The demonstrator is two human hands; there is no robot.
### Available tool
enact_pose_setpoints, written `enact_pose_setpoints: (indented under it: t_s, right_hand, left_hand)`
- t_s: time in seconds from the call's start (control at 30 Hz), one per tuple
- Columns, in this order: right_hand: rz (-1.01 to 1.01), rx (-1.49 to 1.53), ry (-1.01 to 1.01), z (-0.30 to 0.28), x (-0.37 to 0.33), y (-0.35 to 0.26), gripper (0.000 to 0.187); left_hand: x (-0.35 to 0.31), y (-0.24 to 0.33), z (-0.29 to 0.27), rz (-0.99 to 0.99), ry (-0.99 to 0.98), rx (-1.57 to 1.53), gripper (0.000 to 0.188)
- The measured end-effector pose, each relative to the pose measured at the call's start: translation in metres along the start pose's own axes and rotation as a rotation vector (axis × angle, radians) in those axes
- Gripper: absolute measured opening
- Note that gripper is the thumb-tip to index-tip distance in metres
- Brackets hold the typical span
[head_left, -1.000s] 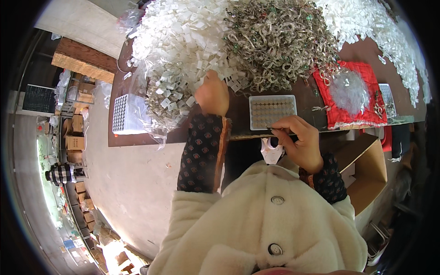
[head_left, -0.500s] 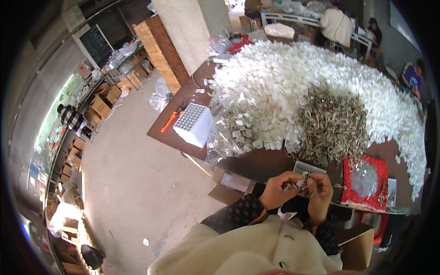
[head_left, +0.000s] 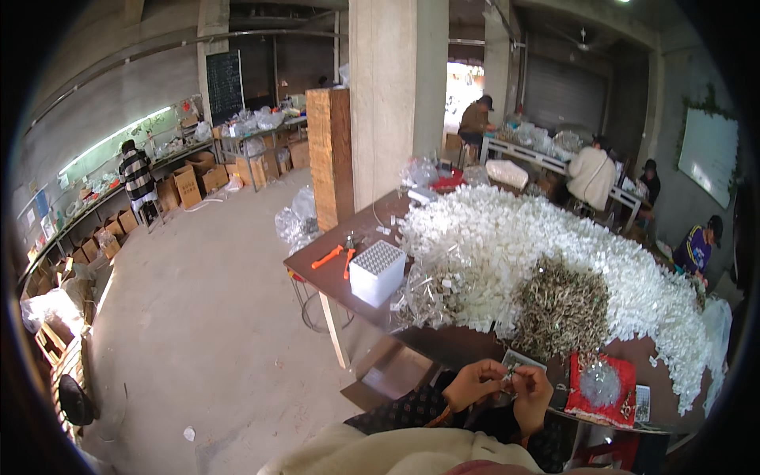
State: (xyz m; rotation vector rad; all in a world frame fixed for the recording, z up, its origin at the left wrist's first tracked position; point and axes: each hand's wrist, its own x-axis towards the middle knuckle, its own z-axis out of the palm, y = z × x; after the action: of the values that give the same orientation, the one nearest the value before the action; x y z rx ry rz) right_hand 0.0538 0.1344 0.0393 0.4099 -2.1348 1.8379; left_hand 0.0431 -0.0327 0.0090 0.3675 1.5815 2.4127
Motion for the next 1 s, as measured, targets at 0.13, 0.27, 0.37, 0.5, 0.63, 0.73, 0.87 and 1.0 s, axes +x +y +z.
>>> enact_pose_setpoints:
  t_s: [0.13, 0.27, 0.37, 0.5, 0.63, 0.73, 0.87, 1.0]
  right_hand:
    - [-0.004, 0.072, -0.033, 0.004, -0.009, -0.005, 0.006]
    - [0.053, 0.11, -0.127, -0.007, -0.016, -0.003, 0.007]
    - [0.286, 0.413, -0.212, -0.032, -0.011, -0.007, 0.009]
    - [0.243, 0.442, -0.125, -0.051, -0.011, -0.017, 0.01]
    - [0.048, 0.238, 0.03, -0.037, -0.022, -0.015, 0.009]
    - [-0.092, -0.086, 0.107, -0.034, -0.03, -0.007, 0.01]
    - [-0.017, 0.002, 0.155, -0.032, -0.035, -0.005, 0.019]
    - [-0.049, -0.019, 0.174, -0.034, -0.027, -0.007, 0.017]
  left_hand:
    - [-0.012, 0.001, -0.005, -0.05, -0.046, 0.051, 0.019]
    - [-0.018, -0.006, -0.006, -0.071, -0.074, -0.053, 0.016]
    - [-0.017, -0.011, -0.003, -0.119, -0.047, -0.141, 0.016]
    - [-0.014, -0.009, 0.007, -0.081, 0.03, -0.2, 0.019]
    - [-0.006, 0.001, 0.027, -0.038, 0.143, -0.012, 0.015]
    - [-0.002, 0.002, 0.039, -0.142, 0.233, -0.073, 0.017]
    - [-0.005, -0.012, 0.046, -0.014, 0.199, -0.145, 0.014]
    - [0.001, -0.019, 0.043, 0.051, 0.093, -0.176, 0.017]
